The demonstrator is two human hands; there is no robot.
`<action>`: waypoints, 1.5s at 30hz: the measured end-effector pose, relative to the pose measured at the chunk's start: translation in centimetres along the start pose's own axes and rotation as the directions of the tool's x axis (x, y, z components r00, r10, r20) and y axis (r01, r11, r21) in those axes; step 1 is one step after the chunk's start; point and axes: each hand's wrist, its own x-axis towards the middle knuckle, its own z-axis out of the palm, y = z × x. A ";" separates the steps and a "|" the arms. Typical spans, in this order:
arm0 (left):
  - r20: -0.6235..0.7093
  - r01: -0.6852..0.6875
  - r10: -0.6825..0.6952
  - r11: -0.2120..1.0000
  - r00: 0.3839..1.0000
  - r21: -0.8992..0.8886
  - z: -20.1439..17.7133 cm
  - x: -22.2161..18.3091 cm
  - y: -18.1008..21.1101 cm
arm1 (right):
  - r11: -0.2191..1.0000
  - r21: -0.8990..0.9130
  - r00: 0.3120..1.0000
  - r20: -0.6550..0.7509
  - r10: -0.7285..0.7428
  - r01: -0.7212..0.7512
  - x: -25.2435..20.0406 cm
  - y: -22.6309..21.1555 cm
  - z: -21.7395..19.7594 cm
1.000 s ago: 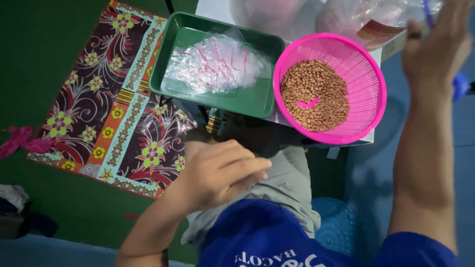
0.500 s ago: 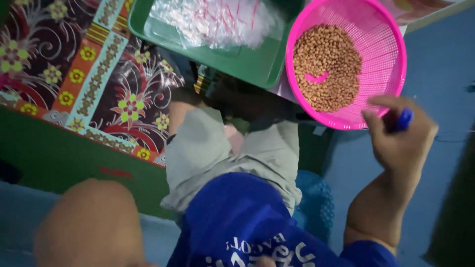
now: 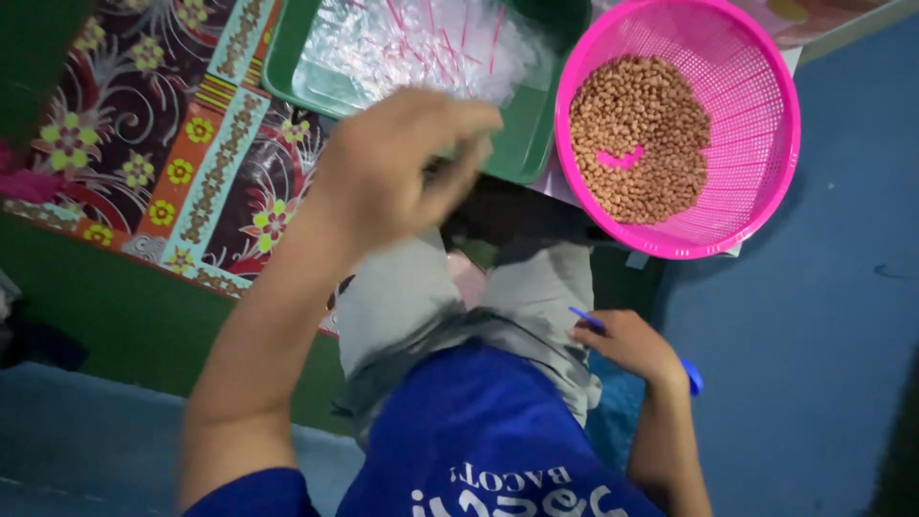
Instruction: Scooping peanuts from a large basket into small plastic bags using a spoon and organizing them on a tray.
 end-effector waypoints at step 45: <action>0.240 0.341 -0.513 0.788 0.824 0.513 9.6 -2.7 -16.5 | 0.978 -0.028 0.973 0.096 0.209 -0.208 2.6 0.1 2.9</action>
